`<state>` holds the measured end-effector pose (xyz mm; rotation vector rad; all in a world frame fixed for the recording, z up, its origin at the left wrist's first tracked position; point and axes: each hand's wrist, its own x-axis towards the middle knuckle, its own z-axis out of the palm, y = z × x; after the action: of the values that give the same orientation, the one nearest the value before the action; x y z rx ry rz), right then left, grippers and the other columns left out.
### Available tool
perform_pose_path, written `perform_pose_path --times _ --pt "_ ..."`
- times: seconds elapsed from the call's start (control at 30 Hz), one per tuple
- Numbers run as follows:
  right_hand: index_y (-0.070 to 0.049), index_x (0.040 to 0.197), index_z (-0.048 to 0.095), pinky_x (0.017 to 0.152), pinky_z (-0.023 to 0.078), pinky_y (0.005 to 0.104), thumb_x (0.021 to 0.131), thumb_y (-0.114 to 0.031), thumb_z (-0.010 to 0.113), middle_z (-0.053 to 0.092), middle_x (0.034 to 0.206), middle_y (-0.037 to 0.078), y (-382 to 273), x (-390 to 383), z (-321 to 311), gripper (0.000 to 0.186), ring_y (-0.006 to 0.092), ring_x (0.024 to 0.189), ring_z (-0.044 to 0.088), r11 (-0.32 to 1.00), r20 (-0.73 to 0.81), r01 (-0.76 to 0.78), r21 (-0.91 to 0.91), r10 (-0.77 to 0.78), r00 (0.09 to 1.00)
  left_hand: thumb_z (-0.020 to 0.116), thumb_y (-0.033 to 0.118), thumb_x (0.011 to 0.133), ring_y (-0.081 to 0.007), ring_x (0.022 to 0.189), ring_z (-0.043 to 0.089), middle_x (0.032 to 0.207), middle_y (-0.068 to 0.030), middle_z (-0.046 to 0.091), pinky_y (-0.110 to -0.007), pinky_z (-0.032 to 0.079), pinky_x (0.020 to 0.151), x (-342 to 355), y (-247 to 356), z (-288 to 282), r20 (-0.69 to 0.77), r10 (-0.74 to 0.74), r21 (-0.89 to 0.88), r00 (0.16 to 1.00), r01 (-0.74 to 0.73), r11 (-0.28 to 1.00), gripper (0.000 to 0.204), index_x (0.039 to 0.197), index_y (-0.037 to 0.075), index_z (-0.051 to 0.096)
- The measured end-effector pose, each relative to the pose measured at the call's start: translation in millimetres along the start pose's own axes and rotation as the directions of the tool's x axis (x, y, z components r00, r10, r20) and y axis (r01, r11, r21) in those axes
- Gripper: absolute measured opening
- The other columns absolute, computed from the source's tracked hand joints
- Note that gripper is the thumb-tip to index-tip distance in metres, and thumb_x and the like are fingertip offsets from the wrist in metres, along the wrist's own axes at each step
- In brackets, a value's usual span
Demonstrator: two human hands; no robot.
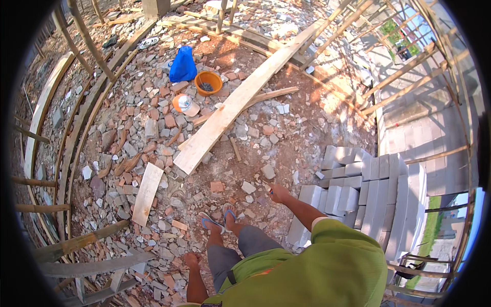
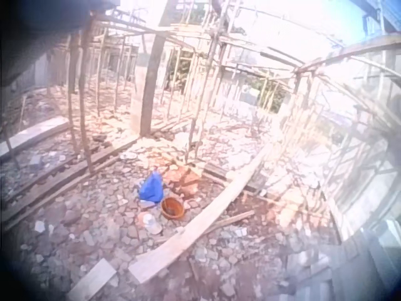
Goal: The person sits on the ground and uses a hand saw to cut a wooden plank. They hold the plank steady with one hand and saw with the other, completing the cut and separating the pieces.
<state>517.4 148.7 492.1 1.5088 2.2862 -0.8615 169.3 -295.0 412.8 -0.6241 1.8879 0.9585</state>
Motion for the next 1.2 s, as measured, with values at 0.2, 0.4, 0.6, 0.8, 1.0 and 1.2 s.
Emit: perform_pose_path --times 0.2,0.4,0.6,0.8,1.0,1.2 --pt "-0.007 0.120 0.054 0.083 0.051 0.0515 0.084 -0.013 0.058 0.068 0.102 0.022 6.1 -25.4 -20.6 0.038 0.0427 0.099 0.065 0.983 -0.053 -0.133 0.126 0.141 0.989 0.046 0.012 0.099 -0.0183 0.058 0.060 0.080 -0.0093 0.059 -0.031 0.051 0.046 -40.9 38.1 54.7 0.155 0.053 0.060 0.986 -0.063 0.996 0.012 0.103 0.003 0.052" --pt "-0.004 0.125 0.057 0.089 0.049 0.0509 0.081 -0.016 0.065 0.065 0.109 0.027 16.7 -25.4 13.8 0.047 0.0452 0.104 0.061 0.888 -0.172 -0.241 0.391 0.328 0.929 0.045 0.017 0.099 -0.0186 0.063 0.062 0.082 -0.0087 0.059 -0.032 0.051 0.050 -57.0 73.8 80.1 0.334 0.078 0.181 0.939 -0.145 0.973 0.019 0.109 0.002 0.052" --pt "-0.001 0.123 0.059 0.090 0.050 0.0490 0.082 -0.018 0.065 0.065 0.111 0.027 13.5 -55.9 51.5 0.045 0.0445 0.106 0.062 0.854 -0.116 -0.370 0.365 0.436 0.892 0.045 0.012 0.099 -0.0171 0.061 0.059 0.081 -0.0089 0.058 -0.026 0.047 0.047 -40.2 111.8 69.6 0.351 0.112 0.238 0.930 -0.204 0.950 0.016 0.108 0.000 0.052" --pt "-0.003 0.120 0.058 0.090 0.050 0.0506 0.082 -0.017 0.063 0.066 0.112 0.024 -2.9 -88.6 76.9 0.041 0.0418 0.107 0.063 0.809 -0.205 -0.403 0.428 0.521 0.829 0.050 0.013 0.094 -0.0195 0.059 0.060 0.081 -0.0098 0.060 -0.032 0.050 0.047 -1.1 140.2 24.4 0.324 0.127 0.396 0.937 -0.256 0.882 0.017 0.105 0.000 0.053" --pt "-0.009 0.127 0.057 0.087 0.049 0.0516 0.083 -0.015 0.064 0.065 0.111 0.022 -11.7 -99.4 57.0 0.045 0.0413 0.106 0.062 0.780 -0.142 -0.415 0.468 0.530 0.836 0.053 0.014 0.093 -0.0205 0.061 0.062 0.084 -0.0107 0.061 -0.033 0.053 0.050 27.0 146.5 -0.6 0.221 0.078 0.438 0.972 -0.171 0.883 0.015 0.104 0.004 0.054" --pt "-0.013 0.136 0.051 0.086 0.050 0.0512 0.083 -0.013 0.065 0.064 0.110 0.019 28.2 -48.7 57.0 0.054 0.0407 0.105 0.062 0.843 -0.138 -0.385 0.376 0.462 0.876 0.049 0.011 0.094 -0.0192 0.065 0.063 0.088 -0.0107 0.062 -0.031 0.053 0.054 -9.4 159.1 35.8 0.227 0.142 0.462 0.963 -0.235 0.855 0.020 0.111 0.002 0.054"
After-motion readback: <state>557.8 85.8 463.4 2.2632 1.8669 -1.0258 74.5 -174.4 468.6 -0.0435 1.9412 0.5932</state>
